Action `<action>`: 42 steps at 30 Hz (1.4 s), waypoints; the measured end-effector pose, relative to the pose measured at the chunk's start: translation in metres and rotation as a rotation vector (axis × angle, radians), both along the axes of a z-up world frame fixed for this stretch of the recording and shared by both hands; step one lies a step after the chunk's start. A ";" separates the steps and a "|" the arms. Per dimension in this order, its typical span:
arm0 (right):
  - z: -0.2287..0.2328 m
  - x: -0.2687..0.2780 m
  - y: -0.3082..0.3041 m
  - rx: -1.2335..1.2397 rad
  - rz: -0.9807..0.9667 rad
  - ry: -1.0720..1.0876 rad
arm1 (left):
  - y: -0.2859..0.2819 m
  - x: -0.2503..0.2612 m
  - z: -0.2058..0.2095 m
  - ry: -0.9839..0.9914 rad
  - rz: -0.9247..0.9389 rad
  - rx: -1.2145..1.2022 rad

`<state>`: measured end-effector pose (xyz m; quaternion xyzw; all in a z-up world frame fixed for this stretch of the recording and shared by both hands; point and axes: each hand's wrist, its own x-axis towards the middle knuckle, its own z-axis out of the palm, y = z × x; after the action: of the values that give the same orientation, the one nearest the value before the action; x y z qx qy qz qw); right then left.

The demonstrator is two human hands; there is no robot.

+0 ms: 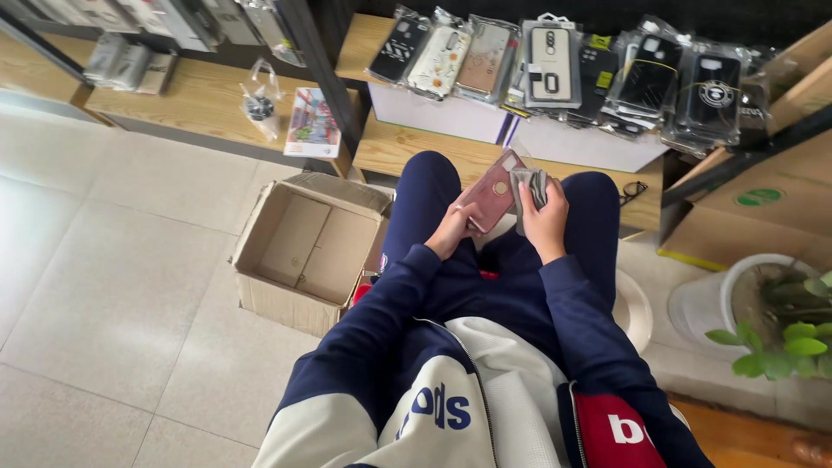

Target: Cleaning and preparing phone cases for display or sale using a cloth.

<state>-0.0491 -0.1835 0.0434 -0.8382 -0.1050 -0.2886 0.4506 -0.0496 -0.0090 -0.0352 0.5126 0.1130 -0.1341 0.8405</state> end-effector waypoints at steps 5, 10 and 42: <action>0.000 0.002 -0.001 0.031 -0.046 -0.015 | 0.000 -0.004 0.017 0.018 -0.015 0.014; 0.002 -0.001 0.000 0.051 0.030 0.020 | 0.004 -0.014 0.047 -0.011 -0.013 0.042; 0.015 0.000 0.002 0.080 -0.093 0.137 | 0.000 -0.005 0.035 0.066 0.038 0.005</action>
<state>-0.0486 -0.1813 0.0587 -0.8413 -0.0233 -0.2552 0.4759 -0.0548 -0.0089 0.0001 0.5079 0.1508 -0.1347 0.8374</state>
